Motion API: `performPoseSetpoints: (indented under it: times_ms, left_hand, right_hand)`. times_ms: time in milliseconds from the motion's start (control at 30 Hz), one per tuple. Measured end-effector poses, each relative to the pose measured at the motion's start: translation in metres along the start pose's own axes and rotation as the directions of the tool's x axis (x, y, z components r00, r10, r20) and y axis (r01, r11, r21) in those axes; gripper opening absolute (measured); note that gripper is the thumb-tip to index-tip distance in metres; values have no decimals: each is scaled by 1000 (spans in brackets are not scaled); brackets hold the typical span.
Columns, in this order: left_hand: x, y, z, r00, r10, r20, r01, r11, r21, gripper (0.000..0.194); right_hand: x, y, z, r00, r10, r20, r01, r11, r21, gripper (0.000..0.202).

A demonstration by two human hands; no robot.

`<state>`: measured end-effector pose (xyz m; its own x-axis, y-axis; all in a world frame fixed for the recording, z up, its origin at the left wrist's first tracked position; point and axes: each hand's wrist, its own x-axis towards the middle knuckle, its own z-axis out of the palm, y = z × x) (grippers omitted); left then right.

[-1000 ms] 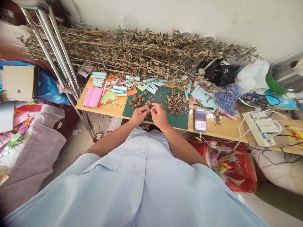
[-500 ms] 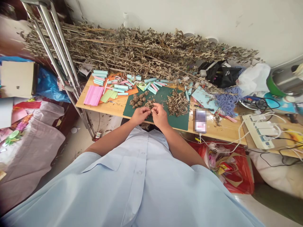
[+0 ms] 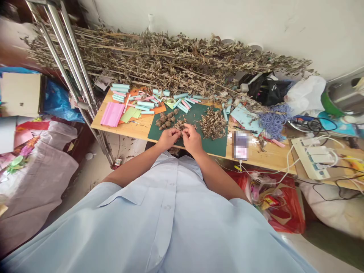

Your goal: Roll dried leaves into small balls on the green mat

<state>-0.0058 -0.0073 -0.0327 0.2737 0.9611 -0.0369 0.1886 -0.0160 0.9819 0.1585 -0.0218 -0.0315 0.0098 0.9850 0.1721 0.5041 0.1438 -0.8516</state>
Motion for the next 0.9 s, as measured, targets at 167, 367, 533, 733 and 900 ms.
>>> performPoseSetpoints:
  times_ms: [167,367,533,733,900]
  left_hand:
    - [0,2,-1,999,-38,2,38,999,14,19]
    - [-1,3,-1,1000,-17,-11,17,1000,-4,20]
    - [2,-8,6,995,-53,-89,36,983,-179,18]
    - [3,-7,7,995,-40,-95,18,974,-227,23]
    - [0,2,3,997,-11,-75,3,993,-114,19]
  right_hand:
    - [8,2,-5,997,-12,-80,13,1000,12,40]
    - [9,10,-1,996,73,-50,-66,989,129,39]
    - [7,6,3,989,146,-3,-141,959,245,42]
    - [3,4,4,995,100,19,-101,982,162,42]
    - [-1,0,3,999,-3,40,3,1000,8,43]
